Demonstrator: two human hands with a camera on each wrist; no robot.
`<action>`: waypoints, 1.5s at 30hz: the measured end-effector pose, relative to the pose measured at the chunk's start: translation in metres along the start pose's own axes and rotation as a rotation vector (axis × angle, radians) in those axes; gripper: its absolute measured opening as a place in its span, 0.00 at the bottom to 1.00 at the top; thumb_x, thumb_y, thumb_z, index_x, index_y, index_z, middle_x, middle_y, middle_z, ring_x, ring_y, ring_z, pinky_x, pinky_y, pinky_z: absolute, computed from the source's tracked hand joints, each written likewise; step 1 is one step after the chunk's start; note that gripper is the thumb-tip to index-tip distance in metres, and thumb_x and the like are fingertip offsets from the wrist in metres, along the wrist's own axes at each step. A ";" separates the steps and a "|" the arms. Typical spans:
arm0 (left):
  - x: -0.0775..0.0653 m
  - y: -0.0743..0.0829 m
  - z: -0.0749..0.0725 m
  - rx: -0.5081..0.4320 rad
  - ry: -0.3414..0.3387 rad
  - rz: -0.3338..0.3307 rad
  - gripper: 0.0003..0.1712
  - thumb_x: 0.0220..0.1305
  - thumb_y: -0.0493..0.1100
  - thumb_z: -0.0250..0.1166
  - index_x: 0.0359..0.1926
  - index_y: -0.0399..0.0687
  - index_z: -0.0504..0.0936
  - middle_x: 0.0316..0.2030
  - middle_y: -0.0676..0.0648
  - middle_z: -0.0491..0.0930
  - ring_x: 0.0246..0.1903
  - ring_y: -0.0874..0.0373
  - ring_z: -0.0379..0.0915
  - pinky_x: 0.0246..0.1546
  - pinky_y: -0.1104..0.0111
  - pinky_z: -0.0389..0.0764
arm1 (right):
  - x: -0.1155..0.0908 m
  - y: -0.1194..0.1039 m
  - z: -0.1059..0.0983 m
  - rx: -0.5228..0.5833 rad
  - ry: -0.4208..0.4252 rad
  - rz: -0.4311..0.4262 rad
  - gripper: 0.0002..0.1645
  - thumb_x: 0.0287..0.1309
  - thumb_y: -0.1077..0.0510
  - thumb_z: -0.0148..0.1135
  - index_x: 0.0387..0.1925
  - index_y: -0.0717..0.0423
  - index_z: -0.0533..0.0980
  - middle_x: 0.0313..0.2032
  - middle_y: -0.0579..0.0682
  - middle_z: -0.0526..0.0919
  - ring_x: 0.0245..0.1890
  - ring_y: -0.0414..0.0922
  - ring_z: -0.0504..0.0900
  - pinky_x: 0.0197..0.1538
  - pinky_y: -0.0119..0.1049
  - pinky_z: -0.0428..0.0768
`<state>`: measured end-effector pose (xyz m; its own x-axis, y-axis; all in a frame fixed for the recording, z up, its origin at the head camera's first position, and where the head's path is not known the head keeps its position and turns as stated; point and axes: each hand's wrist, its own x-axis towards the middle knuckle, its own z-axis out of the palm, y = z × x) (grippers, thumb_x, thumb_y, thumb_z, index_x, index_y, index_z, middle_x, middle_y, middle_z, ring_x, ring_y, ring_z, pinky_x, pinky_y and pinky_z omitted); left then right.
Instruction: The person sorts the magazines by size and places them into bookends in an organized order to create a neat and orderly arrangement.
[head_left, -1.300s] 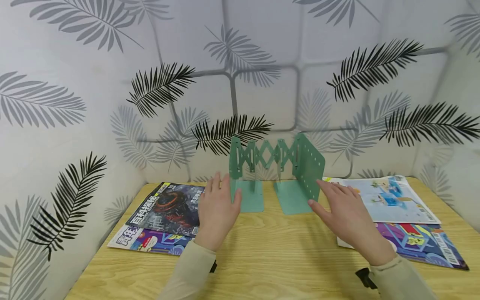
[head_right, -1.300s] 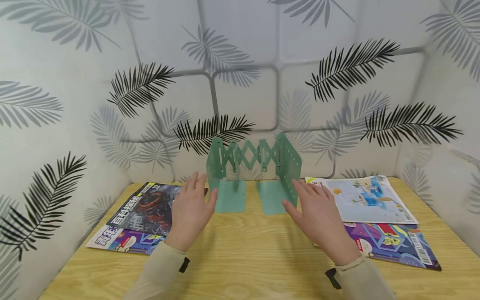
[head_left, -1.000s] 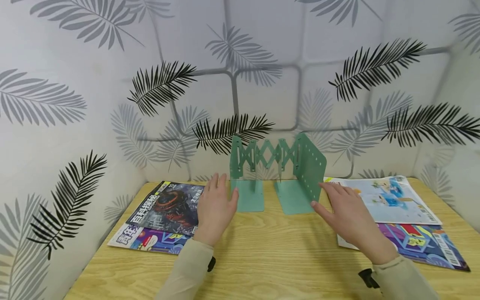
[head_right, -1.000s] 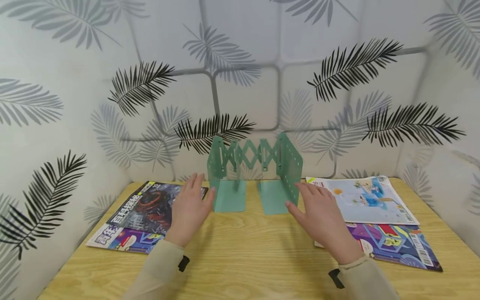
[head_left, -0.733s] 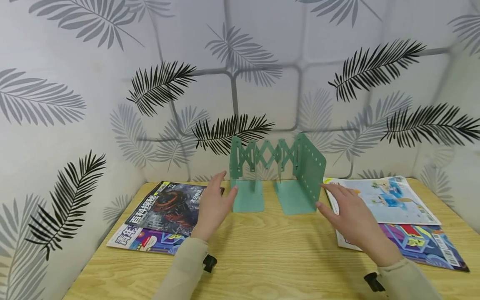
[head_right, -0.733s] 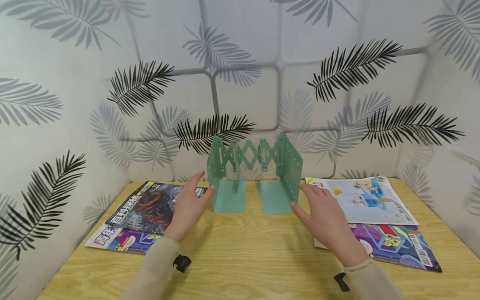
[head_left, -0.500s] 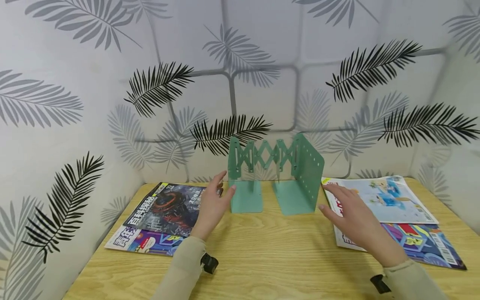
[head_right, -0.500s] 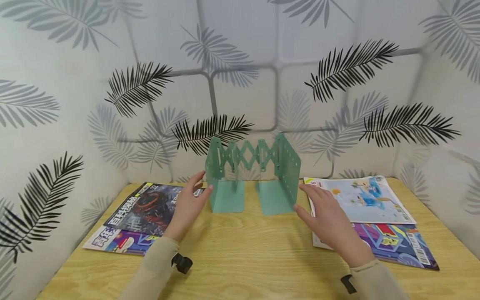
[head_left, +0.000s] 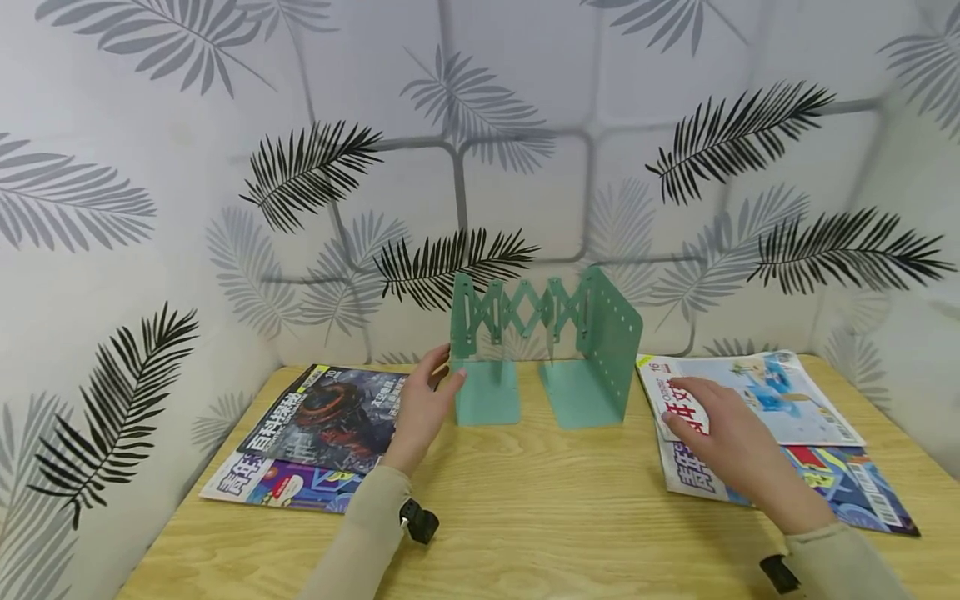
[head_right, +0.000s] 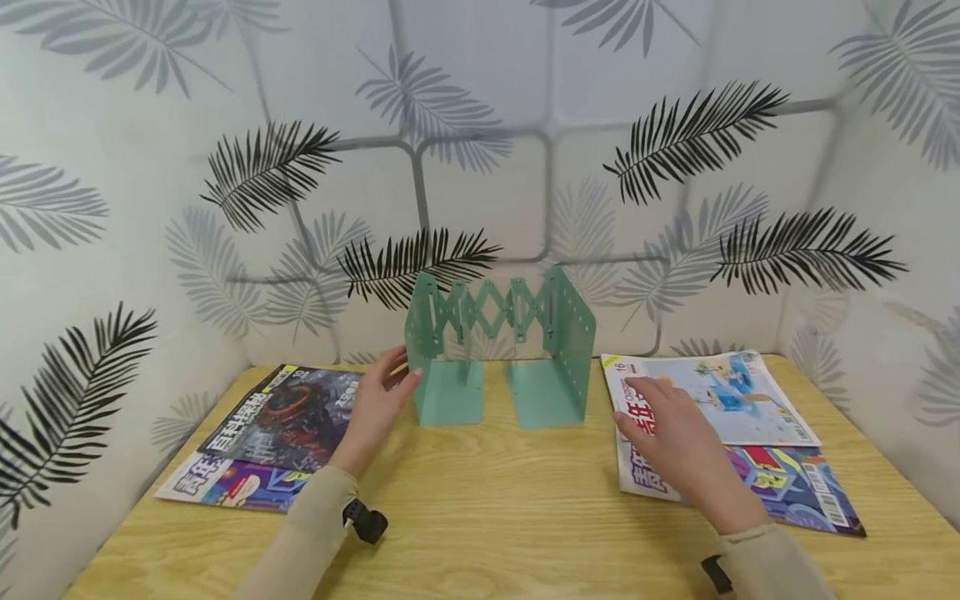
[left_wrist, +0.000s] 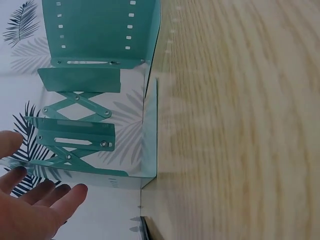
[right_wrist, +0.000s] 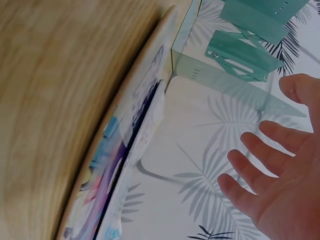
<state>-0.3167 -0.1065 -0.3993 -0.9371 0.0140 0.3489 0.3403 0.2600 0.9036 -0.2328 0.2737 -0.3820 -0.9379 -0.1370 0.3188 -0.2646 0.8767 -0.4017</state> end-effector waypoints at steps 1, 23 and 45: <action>0.000 -0.001 0.001 -0.019 0.003 -0.007 0.29 0.70 0.46 0.62 0.70 0.52 0.69 0.65 0.44 0.69 0.63 0.46 0.67 0.59 0.55 0.73 | -0.001 0.002 0.001 -0.001 0.003 0.000 0.37 0.68 0.40 0.56 0.67 0.61 0.67 0.65 0.66 0.66 0.64 0.68 0.62 0.62 0.67 0.61; 0.010 0.000 0.009 -0.013 0.106 -0.021 0.23 0.73 0.43 0.59 0.66 0.50 0.75 0.61 0.46 0.75 0.57 0.49 0.74 0.54 0.57 0.77 | 0.001 0.018 0.003 -0.009 -0.026 0.081 0.34 0.68 0.49 0.59 0.68 0.64 0.65 0.65 0.69 0.65 0.65 0.70 0.60 0.62 0.68 0.59; 0.018 -0.007 0.000 -0.077 0.012 -0.085 0.28 0.69 0.44 0.64 0.68 0.51 0.73 0.60 0.46 0.76 0.56 0.50 0.75 0.49 0.57 0.81 | -0.002 0.055 -0.010 -0.091 -0.046 0.020 0.36 0.64 0.50 0.64 0.66 0.67 0.67 0.61 0.71 0.70 0.61 0.71 0.65 0.59 0.68 0.63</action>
<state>-0.3362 -0.1077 -0.3996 -0.9619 -0.0167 0.2730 0.2654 0.1845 0.9463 -0.2431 0.3273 -0.3959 -0.9527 -0.1384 0.2706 -0.2263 0.9173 -0.3276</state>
